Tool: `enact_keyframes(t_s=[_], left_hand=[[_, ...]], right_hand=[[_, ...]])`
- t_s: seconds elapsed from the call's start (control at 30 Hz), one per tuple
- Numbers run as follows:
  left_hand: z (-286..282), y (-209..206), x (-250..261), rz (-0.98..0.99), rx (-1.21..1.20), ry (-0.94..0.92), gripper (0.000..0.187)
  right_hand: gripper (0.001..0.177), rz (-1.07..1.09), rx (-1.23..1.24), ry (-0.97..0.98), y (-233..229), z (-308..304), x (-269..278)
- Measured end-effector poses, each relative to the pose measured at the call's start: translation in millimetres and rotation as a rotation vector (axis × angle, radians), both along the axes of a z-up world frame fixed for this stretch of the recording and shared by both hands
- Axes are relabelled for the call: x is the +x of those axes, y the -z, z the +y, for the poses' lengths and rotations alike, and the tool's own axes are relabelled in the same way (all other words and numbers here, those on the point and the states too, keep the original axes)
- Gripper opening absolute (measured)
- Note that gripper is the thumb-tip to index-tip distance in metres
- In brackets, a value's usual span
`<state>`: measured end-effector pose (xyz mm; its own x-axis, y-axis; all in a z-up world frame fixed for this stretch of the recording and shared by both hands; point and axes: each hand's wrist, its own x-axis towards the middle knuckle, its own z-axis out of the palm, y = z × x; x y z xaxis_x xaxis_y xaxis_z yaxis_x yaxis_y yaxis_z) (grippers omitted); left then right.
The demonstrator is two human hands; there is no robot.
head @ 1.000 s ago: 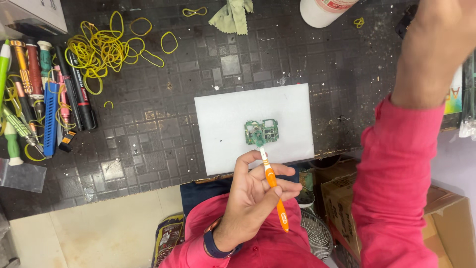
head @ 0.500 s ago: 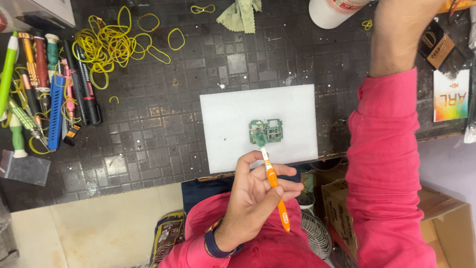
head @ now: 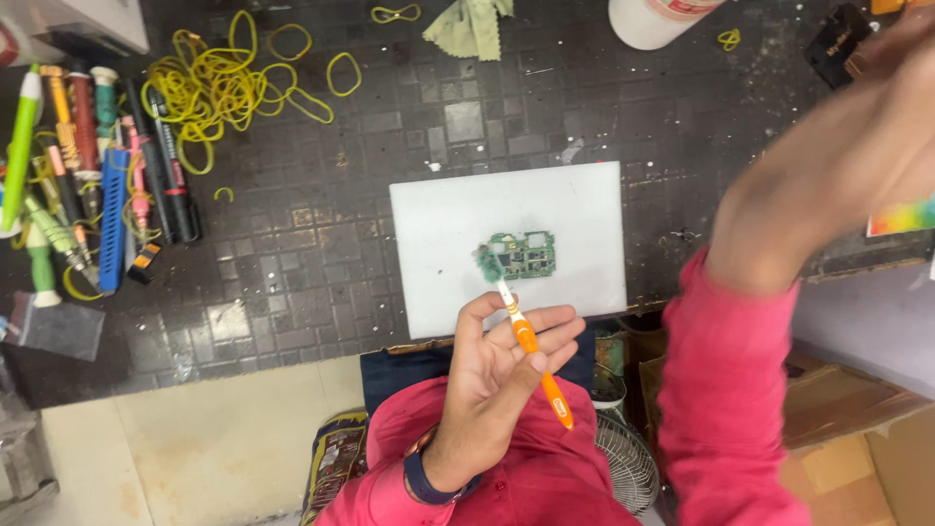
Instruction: The person cleans a small green circuit board using a toothbrush and a liquid cleaner. They apply the liquid to the brush, scrub the board, and then wipe it with a cloth.
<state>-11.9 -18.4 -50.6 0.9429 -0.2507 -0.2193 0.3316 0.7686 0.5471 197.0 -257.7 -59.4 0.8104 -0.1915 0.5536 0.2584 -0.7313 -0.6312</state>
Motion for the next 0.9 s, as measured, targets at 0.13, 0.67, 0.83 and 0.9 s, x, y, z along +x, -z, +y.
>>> enact_keyframes(t_s=[0.13,0.67,0.83,0.9], left_hand=[[-5,0,4,0.01,-0.015,-0.031,0.048],[15,-27,27,-0.114,1.388,0.062,0.029],[52,-24,66,-0.705,1.622,-0.078,0.054],[56,-22,74,-0.713,1.654,0.042,0.05]], right_hand=[[0.05,-0.03,0.324,-0.166,-12,64,-113],[0.028,0.725,0.615,-0.277,3,62,-252],[0.024,0.874,0.396,-0.211,-2,69,-240],[0.019,0.93,0.401,-0.187,-4,75,-235]])
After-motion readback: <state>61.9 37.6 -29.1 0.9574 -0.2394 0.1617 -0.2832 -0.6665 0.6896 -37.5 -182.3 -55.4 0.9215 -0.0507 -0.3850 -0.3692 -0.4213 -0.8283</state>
